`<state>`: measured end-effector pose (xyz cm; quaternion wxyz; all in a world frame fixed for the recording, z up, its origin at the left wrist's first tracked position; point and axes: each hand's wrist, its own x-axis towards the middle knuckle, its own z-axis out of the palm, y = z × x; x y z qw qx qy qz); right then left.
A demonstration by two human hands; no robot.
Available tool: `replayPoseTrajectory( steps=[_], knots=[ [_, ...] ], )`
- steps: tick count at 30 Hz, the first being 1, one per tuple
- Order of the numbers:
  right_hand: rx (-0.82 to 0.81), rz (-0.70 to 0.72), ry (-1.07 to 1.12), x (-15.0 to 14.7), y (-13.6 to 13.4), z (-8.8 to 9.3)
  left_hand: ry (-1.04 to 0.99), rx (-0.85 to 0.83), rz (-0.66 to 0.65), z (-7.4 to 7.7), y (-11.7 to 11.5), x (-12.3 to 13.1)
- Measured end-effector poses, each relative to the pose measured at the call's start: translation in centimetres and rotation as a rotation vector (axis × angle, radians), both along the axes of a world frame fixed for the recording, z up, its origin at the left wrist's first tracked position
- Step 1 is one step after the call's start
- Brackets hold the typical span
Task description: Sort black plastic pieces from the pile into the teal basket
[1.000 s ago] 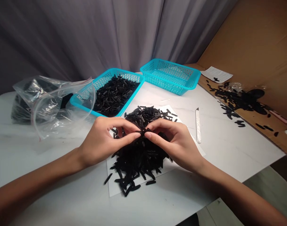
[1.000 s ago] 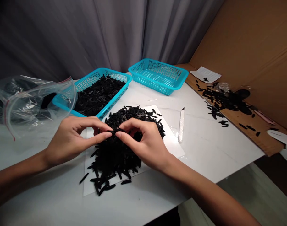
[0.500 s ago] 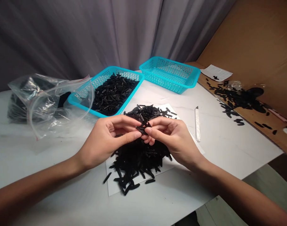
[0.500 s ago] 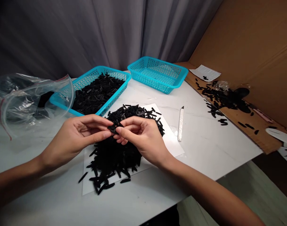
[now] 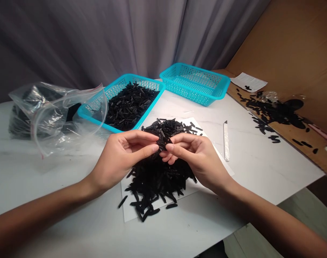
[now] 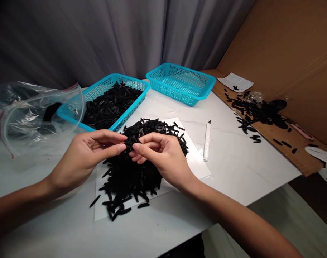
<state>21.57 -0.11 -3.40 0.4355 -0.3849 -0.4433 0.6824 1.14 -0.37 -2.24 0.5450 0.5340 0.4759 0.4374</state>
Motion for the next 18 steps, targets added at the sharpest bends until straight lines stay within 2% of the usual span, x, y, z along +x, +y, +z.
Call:
replayPoseTrajectory(
  steps=[18],
  knots=[
    [-0.100, 0.110, -0.027, 0.16, 0.13, 0.40, -0.026, -0.054, 0.007, -0.07, -0.41, 0.10]
  ],
)
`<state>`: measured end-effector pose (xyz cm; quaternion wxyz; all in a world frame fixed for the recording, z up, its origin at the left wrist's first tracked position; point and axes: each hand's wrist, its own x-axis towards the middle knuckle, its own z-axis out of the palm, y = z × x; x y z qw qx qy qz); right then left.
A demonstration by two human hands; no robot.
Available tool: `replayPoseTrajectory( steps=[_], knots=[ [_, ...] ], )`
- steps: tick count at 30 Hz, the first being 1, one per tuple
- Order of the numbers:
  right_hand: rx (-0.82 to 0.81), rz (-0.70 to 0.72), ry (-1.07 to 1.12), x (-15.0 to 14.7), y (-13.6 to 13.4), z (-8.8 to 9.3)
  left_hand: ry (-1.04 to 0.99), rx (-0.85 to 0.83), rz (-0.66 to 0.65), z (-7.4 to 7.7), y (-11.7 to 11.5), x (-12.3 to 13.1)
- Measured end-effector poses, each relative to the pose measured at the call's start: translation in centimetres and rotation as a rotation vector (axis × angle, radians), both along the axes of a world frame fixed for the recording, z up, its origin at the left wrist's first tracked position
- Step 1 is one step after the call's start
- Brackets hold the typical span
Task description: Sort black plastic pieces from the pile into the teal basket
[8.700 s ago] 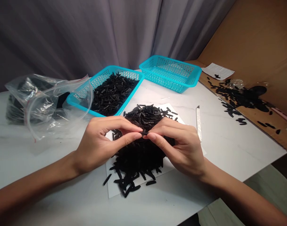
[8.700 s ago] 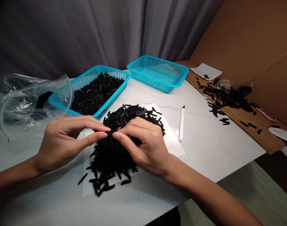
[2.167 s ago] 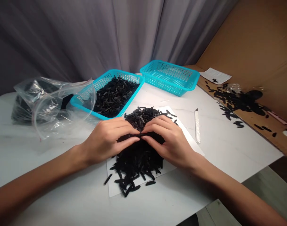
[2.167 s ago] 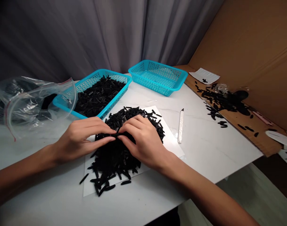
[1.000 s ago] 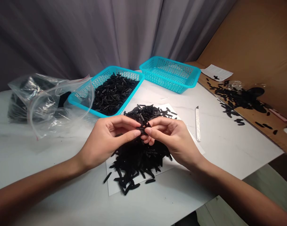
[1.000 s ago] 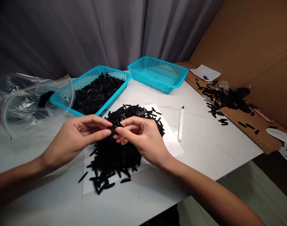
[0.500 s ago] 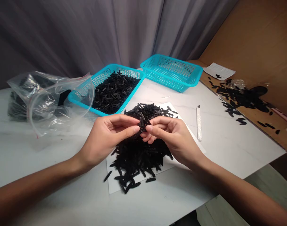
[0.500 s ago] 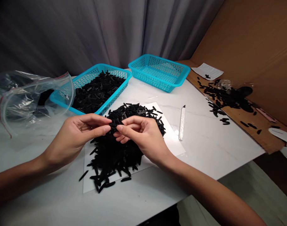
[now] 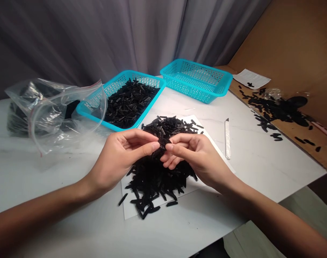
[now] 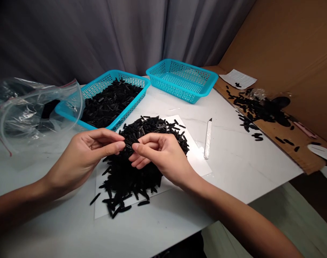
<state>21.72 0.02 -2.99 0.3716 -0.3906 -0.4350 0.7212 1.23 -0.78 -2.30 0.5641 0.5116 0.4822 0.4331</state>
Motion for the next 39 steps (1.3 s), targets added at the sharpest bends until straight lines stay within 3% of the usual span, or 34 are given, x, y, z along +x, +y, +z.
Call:
replayPoseTrajectory(
  steps=[13, 39],
  knots=[
    [-0.082, 0.095, 0.054, 0.25, 0.20, 0.18, -0.031, -0.006, 0.001, -0.78, -0.10, 0.15],
    [-0.193, 0.189, 0.151, 0.40, 0.35, 0.77, -0.028, 0.004, -0.036, -0.52, -0.39, -0.14]
  ],
)
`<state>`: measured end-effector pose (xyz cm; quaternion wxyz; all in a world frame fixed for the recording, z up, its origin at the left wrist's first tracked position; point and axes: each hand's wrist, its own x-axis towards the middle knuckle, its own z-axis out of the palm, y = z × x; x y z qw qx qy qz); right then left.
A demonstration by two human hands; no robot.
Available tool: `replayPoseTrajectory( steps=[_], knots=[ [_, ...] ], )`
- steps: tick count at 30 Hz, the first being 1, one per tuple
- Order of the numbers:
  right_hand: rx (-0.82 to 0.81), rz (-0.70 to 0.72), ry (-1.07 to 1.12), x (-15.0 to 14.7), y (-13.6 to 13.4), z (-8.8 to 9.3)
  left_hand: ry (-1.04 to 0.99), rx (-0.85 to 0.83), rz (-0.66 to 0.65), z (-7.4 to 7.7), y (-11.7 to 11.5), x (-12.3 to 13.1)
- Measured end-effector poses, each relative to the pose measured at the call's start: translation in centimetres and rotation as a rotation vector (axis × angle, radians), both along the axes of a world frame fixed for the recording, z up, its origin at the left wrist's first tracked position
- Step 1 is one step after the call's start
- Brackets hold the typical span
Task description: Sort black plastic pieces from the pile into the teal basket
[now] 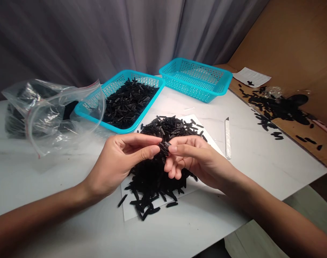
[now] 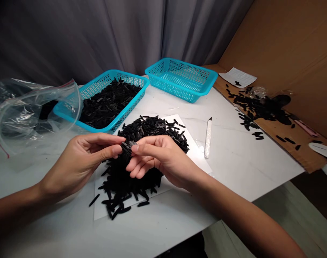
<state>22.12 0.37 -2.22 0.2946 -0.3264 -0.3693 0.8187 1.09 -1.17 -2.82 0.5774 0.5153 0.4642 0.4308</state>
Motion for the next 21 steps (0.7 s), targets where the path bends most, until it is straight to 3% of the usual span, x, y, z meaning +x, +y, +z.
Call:
replayPoseTrajectory(
  steps=[21],
  knots=[
    [-0.018, 0.018, -0.001, 0.11, -0.13, 0.08, -0.032, -0.024, -0.024, 0.35, -0.06, 0.26]
  ],
)
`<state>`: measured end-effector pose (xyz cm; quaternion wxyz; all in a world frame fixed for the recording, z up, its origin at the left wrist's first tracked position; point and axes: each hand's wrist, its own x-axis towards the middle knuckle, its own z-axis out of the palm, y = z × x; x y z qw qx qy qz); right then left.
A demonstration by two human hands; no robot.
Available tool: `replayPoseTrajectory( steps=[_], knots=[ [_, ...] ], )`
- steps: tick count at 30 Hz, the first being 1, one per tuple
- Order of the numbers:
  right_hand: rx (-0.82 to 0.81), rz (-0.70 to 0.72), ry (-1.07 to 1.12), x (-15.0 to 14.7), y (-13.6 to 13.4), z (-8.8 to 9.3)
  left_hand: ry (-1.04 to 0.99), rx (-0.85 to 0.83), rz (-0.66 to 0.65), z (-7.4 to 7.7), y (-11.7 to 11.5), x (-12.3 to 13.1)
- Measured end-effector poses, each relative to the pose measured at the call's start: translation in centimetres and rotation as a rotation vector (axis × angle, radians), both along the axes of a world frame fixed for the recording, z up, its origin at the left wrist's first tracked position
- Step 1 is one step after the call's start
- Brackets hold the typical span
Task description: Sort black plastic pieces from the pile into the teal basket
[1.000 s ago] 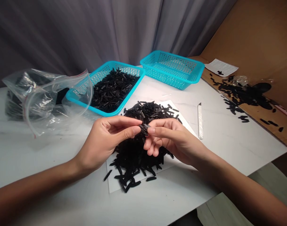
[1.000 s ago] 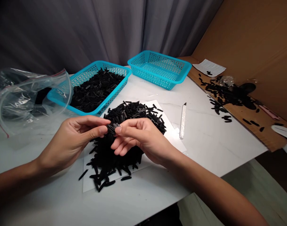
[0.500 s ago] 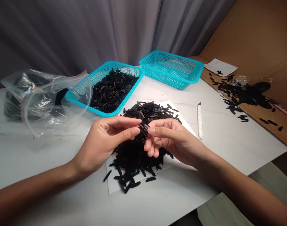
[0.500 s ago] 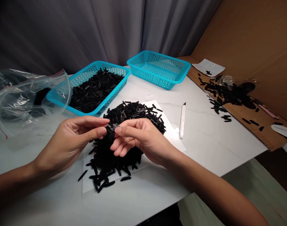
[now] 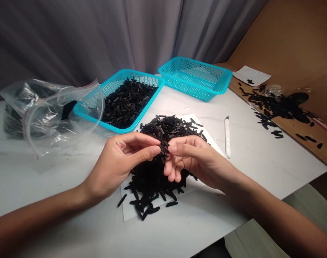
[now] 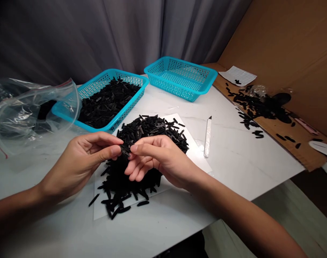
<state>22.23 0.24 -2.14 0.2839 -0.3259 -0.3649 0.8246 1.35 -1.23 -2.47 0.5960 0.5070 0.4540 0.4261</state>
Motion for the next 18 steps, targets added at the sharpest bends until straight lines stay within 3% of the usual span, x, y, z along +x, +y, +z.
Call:
replayPoseTrajectory(
  steps=[12, 18],
  knots=[
    [0.058, -0.006, -0.014, 0.14, -0.02, 0.27, -0.023, -0.010, -0.031, 0.27, 0.02, -0.19],
    [0.114, -0.031, -0.026, 0.39, 0.08, 0.31, 0.022, 0.091, -0.012, 0.60, 0.04, -0.23]
  ],
)
